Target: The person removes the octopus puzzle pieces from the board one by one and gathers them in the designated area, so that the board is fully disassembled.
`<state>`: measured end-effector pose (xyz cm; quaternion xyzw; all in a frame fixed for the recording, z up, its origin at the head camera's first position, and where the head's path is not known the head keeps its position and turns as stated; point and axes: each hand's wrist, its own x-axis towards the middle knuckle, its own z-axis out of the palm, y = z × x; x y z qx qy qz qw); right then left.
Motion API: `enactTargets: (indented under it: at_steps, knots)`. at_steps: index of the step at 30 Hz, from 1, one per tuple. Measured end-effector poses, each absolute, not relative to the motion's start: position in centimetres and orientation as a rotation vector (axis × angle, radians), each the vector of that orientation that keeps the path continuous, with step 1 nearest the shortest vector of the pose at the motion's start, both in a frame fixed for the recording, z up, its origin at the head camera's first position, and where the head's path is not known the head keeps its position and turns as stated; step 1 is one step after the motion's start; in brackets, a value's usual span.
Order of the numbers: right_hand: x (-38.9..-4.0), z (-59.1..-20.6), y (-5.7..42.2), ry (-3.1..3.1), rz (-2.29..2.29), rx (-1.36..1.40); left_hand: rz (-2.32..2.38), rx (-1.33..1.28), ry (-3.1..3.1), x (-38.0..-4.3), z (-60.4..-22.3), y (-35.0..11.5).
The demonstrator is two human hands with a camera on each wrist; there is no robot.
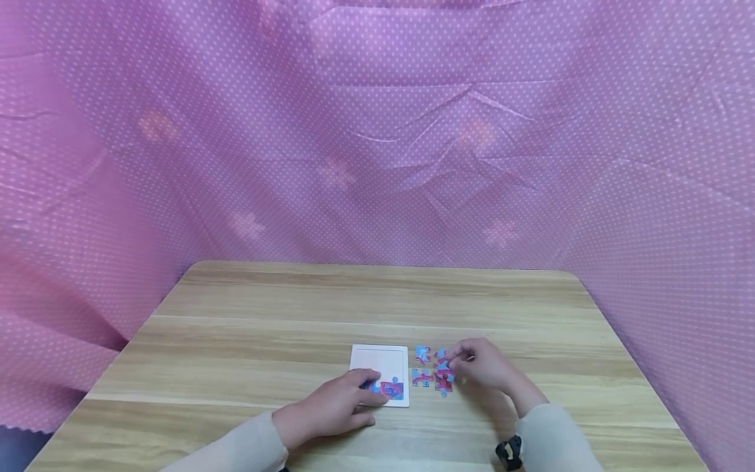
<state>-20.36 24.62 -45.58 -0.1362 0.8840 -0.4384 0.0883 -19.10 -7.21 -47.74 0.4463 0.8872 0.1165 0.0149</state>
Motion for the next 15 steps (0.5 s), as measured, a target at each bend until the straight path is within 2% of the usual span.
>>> enactTargets:
  at_steps: [15]
  knots:
    - [-19.4, -46.1, 27.4, 2.548, -1.26, -0.325, 0.352, 1.383, 2.752, -19.7, -47.7, -7.5]
